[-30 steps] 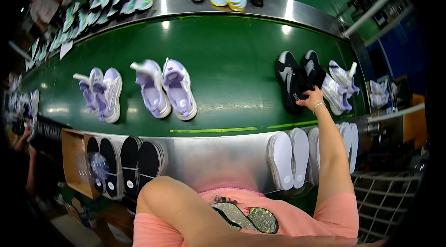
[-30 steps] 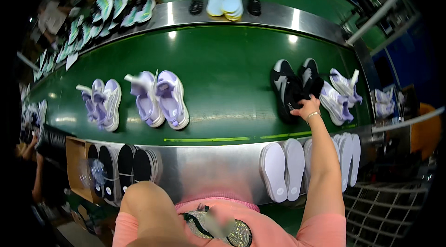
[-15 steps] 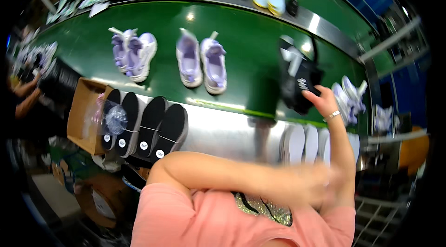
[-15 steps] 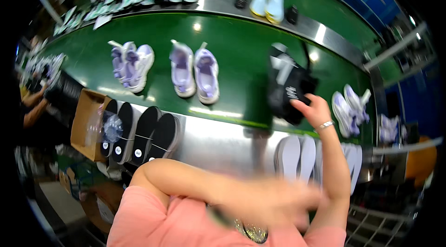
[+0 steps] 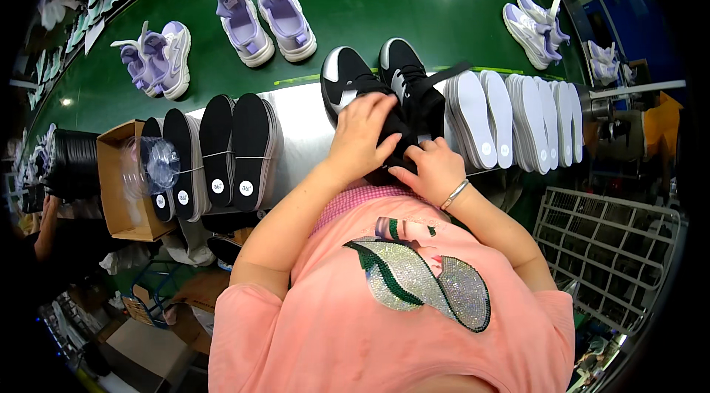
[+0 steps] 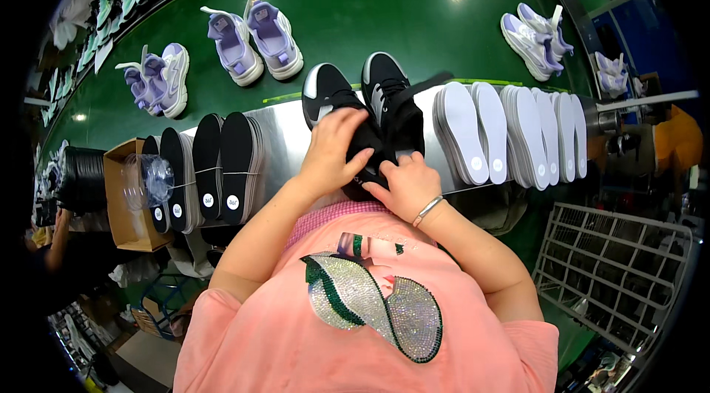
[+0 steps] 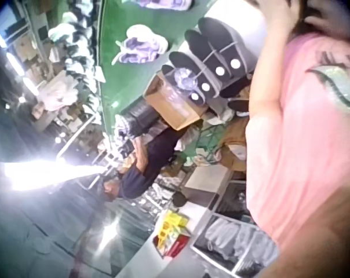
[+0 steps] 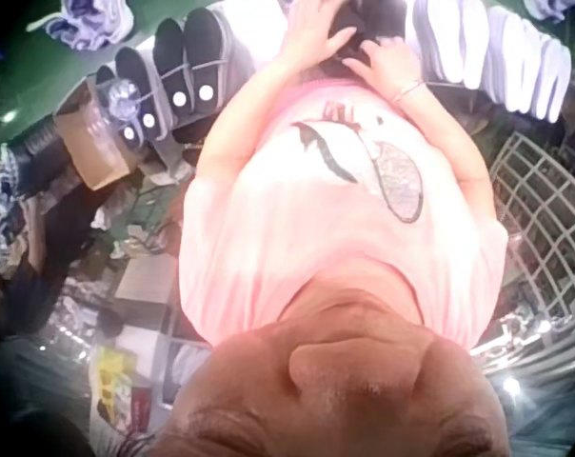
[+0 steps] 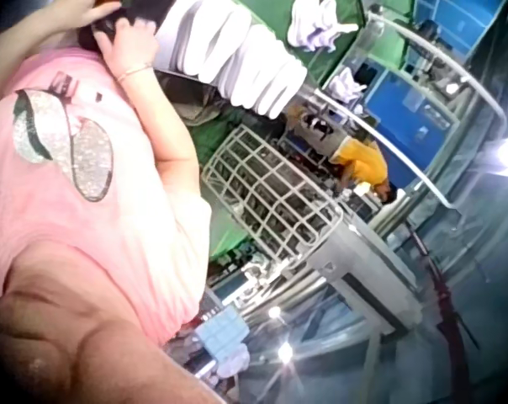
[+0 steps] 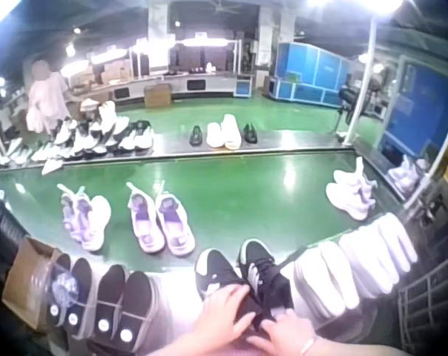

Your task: The person takes shoes from an assembly line and inserts insoles into them by hand.

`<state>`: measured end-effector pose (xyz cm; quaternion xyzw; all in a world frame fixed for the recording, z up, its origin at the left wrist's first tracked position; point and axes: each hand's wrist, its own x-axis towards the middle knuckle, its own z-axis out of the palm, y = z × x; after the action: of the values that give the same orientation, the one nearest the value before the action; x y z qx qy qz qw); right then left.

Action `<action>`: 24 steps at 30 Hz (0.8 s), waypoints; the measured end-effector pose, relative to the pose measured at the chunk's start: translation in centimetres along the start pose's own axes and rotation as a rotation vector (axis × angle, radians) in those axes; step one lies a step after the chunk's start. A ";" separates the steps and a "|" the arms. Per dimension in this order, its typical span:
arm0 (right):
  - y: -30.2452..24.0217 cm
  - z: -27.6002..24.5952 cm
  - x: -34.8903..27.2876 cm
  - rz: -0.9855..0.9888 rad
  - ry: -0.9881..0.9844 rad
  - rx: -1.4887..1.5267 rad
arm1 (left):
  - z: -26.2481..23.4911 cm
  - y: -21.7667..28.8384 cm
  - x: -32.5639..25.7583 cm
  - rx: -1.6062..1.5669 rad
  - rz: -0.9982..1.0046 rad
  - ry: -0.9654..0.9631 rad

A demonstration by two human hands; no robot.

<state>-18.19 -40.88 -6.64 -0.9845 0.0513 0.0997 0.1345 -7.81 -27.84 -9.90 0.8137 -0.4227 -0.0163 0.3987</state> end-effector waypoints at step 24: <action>-3.5 1.6 6.3 0.338 -0.229 1.108 | -1.8 -5.0 3.2 -0.756 -0.757 -0.014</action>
<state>-11.88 -37.52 -8.55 -0.7287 0.2371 0.1838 0.6156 -1.72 -27.29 -11.03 0.7087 -0.0668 -0.3155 0.6275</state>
